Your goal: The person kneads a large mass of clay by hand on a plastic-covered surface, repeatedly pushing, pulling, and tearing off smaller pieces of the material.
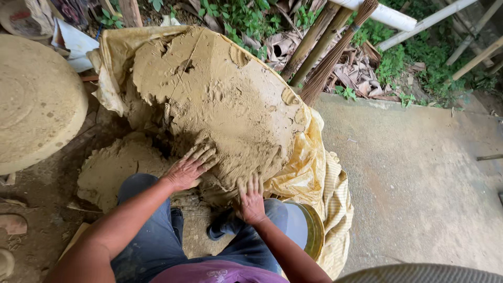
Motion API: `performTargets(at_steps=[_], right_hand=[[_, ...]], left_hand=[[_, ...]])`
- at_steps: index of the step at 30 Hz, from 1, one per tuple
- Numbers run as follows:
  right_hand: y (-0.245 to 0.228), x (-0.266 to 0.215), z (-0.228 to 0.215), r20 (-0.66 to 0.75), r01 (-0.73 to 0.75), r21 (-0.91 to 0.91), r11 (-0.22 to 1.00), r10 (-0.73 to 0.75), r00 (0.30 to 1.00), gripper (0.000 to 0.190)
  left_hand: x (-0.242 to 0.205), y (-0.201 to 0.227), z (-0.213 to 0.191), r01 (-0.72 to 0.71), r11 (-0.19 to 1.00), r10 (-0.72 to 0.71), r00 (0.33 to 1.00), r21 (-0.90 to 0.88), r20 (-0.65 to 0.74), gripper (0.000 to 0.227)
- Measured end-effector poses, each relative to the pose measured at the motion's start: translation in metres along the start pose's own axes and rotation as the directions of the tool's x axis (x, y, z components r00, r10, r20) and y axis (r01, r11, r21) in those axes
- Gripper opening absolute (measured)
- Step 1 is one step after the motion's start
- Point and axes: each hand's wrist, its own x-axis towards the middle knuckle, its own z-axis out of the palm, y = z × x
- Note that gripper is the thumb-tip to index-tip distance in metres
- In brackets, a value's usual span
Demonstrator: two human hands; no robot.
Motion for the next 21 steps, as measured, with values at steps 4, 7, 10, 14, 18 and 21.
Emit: performTargets(at_steps=[4, 7, 10, 14, 18, 21], right_hand=[[0.000, -0.004, -0.044, 0.305, -0.302, 0.356, 0.884, 0.196, 0.932, 0.081], [0.035, 0.010, -0.100, 0.042, -0.333, 0.270, 0.903, 0.335, 0.941, 0.095], [0.037, 0.028, -0.090, -0.040, -0.241, 0.238, 0.941, 0.258, 0.965, 0.129], [0.048, 0.039, -0.029, -0.103, -0.289, 0.056, 0.956, 0.294, 0.950, 0.123], [0.066, 0.053, 0.025, -0.249, -0.337, 0.133, 0.932, 0.360, 0.899, 0.114], [0.123, 0.121, 0.035, -0.269, -0.341, 0.090, 0.936, 0.352, 0.896, 0.119]], left_hand=[[0.013, 0.005, -0.048, 0.215, 0.910, -0.094, 0.940, -0.353, 0.329, 0.109], [0.040, 0.031, -0.074, 0.475, 0.805, -0.355, 0.866, -0.356, 0.351, 0.128], [0.070, 0.055, -0.052, 0.286, 0.880, -0.202, 0.948, -0.379, 0.246, 0.147], [0.081, 0.053, 0.020, 0.068, 0.945, -0.153, 0.956, 0.318, 0.249, 0.140], [0.097, 0.018, 0.052, 0.080, 0.977, -0.054, 0.990, -0.200, 0.129, 0.140], [0.156, -0.019, 0.059, 0.194, 0.964, -0.117, 0.922, -0.180, 0.368, 0.143]])
